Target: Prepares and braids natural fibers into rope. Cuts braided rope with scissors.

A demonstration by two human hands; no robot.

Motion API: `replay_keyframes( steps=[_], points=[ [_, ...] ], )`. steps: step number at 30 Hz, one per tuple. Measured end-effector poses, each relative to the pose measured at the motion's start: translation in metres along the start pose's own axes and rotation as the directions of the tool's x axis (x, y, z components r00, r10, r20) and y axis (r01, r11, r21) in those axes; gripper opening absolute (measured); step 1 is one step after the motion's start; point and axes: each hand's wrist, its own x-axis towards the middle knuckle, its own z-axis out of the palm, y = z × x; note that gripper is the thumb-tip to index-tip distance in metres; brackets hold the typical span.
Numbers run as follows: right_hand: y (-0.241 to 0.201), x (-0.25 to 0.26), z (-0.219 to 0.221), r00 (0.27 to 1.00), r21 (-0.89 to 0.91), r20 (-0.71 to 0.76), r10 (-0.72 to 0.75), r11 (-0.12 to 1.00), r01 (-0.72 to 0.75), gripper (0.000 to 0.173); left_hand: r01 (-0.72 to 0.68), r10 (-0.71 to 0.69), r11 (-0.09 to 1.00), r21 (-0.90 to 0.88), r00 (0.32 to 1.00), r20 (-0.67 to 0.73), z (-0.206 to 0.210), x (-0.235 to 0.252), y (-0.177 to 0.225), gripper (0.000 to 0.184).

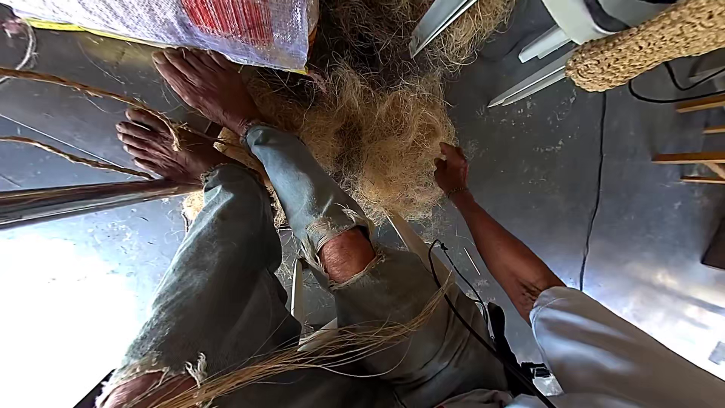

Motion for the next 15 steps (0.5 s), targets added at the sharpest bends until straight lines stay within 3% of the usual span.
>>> replay_keyframes(
  steps=[2, 6, 9, 11, 15],
  points=[
    [-0.002, 0.028, 0.0, 0.998, -0.05, 0.059, 0.028, 0.998, -0.025, 0.049, 0.073, -0.08, 0.994, 0.078, 0.993, 0.085, 0.008, 0.014, 0.024, 0.053],
    [-0.011, 0.075, 0.008, 0.973, -0.074, 0.231, -0.027, 0.996, 0.045, 0.067, 0.023, -0.025, 1.0, 0.011, 0.991, 0.128, 0.01, 0.019, 0.021, 0.051],
    [-0.013, 0.1, 0.023, 0.935, 0.0, 0.345, -0.083, 0.996, 0.089, 0.07, 0.021, -0.028, 0.998, 0.065, 0.993, 0.114, 0.011, 0.02, 0.023, 0.051],
    [-0.022, 0.104, 0.029, 0.904, 0.056, 0.427, -0.023, 0.998, -0.001, 0.069, 0.044, -0.057, 0.994, 0.102, 0.99, 0.126, 0.012, 0.022, 0.027, 0.053],
    [-0.036, 0.103, 0.038, 0.797, 0.177, 0.571, 0.195, 0.92, -0.351, 0.079, 0.093, -0.098, 0.995, 0.037, 0.985, 0.142, 0.008, 0.022, 0.023, 0.057]
  ],
)
